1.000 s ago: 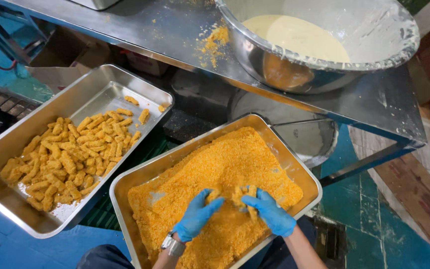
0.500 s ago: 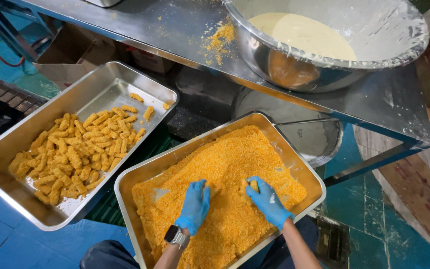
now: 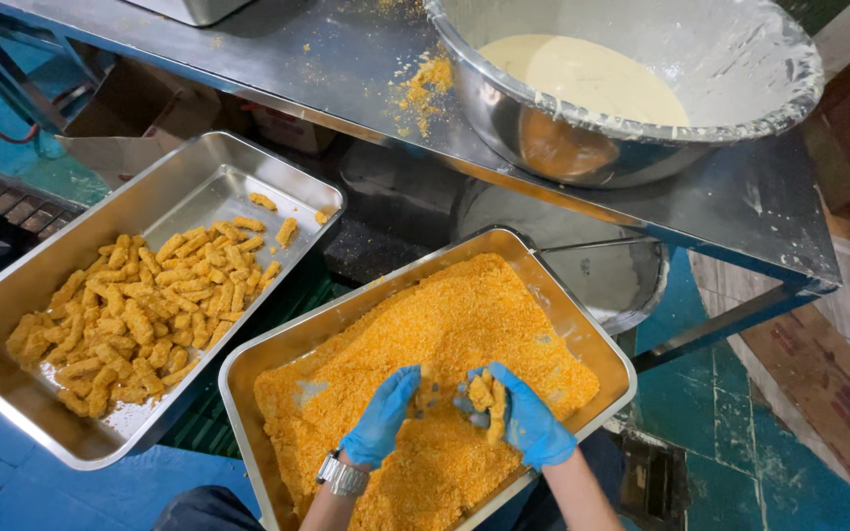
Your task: The person sits on the floor with a tray of orange seasoning powder on their lap, rolling batter-coated snack pieces in the powder by hand to coat them, then places the coated pieces into a second tray beside them, repeating this for pieces across the episode.
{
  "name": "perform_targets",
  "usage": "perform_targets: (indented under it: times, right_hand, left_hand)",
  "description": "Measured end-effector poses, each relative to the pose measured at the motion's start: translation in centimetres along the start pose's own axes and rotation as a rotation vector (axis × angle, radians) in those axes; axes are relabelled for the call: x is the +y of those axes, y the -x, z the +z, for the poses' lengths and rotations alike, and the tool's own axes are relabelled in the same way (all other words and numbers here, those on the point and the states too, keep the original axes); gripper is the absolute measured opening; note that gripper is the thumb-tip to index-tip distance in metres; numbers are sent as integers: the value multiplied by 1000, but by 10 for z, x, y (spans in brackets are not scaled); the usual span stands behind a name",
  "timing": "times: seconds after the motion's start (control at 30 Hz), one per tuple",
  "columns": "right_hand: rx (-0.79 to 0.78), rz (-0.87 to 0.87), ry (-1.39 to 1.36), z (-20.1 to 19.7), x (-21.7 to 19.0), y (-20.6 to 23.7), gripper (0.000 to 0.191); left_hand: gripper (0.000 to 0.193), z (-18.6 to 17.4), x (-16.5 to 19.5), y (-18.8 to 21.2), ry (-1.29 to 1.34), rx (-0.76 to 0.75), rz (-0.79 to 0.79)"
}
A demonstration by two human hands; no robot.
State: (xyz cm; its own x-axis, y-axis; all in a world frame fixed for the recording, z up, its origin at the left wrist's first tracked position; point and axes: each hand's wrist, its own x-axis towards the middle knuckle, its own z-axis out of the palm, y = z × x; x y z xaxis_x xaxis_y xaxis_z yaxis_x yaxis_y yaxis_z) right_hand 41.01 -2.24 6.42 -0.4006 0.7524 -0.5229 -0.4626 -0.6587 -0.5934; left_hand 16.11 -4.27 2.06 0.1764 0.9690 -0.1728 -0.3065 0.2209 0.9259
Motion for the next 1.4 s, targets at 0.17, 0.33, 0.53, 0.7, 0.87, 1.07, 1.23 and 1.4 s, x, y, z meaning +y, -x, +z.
perform_targets:
  times: [0.17,0.33,0.53,0.7,0.87,1.07,1.23,1.4]
  right_hand:
    - [-261,-85,-332,11,32,-17,51]
    - [-276,-105,-545,23,50,-27,52]
    - [-120,-162,-549,40,46,-19,50]
    - [5,-126,-613,47,35,-14,56]
    - [-27,-96,-395,55,40,-33,48]
    - [-485,44,-314,183,29,-126,41]
    - [-184,-10,202,296,-4,-197,52]
    - [-166,-506,897,196,-25,-146,47]
  left_hand:
    - [61,44,44,9,-606,-66,78]
    - [58,69,84,24,-731,-94,483]
    - [45,55,107,39,-509,15,303]
    - [38,25,88,43,-427,216,244]
    - [35,-15,35,62,-418,373,198]
    - [40,-41,-3,105,-919,584,467]
    - [47,-54,3,123,-937,610,337]
    - [58,-80,7,118,-1021,703,322]
